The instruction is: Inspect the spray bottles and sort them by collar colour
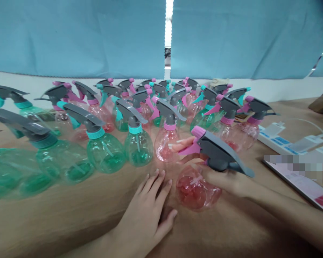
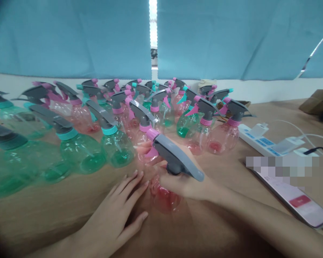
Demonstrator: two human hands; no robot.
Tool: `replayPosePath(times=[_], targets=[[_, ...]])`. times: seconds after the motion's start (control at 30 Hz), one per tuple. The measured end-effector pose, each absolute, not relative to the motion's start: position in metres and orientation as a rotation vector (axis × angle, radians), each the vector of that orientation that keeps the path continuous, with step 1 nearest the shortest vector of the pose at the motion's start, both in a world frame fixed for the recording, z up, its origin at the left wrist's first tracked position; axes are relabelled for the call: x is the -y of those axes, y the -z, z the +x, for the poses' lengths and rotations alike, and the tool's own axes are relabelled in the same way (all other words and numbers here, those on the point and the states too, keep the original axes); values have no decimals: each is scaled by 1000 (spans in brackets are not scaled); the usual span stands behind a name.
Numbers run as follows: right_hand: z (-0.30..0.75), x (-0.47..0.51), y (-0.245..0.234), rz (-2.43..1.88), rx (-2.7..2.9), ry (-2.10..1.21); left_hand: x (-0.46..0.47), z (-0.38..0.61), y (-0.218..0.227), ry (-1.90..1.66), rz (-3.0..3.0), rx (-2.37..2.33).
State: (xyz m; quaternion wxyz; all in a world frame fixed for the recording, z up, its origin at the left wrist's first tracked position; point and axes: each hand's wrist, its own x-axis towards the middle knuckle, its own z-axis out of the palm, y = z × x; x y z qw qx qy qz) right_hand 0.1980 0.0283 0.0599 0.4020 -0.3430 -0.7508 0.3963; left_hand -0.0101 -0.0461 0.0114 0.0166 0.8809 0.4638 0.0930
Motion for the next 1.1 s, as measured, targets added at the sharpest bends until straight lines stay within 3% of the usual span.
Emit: replayPosePath(times=[0.5, 0.87, 1.1], targets=[[201, -25, -67, -764, 1877, -1212, 45, -9, -13, -298, 2735, -1431], [200, -20, -87, -867, 1965, -900, 45, -11, -9, -342, 2746, -1443], [201, -17, -90, -923, 1947, -883, 45, -10, -11, -329, 2776, -1433]])
